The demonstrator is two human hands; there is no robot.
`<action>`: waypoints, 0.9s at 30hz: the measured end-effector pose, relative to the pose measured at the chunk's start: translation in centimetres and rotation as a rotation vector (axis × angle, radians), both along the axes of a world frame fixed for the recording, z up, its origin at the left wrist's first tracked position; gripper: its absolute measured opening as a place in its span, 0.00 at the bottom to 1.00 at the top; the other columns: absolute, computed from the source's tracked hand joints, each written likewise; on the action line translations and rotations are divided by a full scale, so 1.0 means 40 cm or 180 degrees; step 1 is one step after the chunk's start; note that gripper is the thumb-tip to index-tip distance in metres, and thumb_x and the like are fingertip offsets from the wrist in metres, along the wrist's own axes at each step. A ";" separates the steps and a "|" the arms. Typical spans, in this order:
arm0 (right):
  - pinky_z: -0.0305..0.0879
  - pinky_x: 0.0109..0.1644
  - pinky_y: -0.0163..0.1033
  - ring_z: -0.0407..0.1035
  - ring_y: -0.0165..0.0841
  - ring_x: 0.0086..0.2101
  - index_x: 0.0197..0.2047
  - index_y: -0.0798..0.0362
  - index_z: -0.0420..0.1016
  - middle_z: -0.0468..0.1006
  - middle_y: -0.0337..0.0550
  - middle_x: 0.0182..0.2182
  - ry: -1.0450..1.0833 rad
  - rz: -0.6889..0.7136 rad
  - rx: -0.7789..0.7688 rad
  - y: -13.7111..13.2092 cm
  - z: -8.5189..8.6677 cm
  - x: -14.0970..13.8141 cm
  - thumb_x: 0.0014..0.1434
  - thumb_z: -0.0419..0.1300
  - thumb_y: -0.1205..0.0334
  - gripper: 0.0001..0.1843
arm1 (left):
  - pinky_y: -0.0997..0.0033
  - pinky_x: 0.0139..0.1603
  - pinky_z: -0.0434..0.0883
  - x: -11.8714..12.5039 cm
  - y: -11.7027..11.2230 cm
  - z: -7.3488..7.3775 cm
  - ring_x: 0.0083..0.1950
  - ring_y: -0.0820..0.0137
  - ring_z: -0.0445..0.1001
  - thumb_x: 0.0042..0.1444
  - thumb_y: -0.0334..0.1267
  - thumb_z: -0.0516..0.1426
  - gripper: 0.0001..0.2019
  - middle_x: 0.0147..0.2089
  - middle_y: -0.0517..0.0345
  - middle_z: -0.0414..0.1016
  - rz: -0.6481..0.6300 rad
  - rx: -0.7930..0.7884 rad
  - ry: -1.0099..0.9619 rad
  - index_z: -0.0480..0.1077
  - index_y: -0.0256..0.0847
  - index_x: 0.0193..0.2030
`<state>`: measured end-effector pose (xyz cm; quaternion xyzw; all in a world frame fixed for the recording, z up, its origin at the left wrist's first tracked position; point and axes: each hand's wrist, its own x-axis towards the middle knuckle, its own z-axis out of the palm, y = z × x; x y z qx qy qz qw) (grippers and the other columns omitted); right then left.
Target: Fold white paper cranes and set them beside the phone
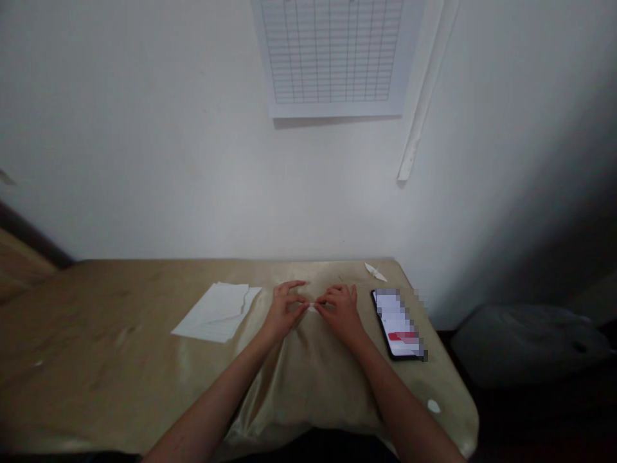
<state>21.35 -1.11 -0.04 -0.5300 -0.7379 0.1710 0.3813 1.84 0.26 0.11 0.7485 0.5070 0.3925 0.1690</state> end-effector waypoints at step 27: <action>0.27 0.70 0.67 0.69 0.41 0.51 0.35 0.44 0.84 0.81 0.42 0.38 -0.0062 -0.0068 -0.0413 0.013 -0.001 0.017 0.61 0.64 0.57 0.07 | 0.46 0.71 0.57 -0.011 0.003 0.001 0.67 0.57 0.60 0.58 0.35 0.63 0.04 0.65 0.54 0.73 -0.0232 -0.0058 0.0183 0.80 0.44 0.33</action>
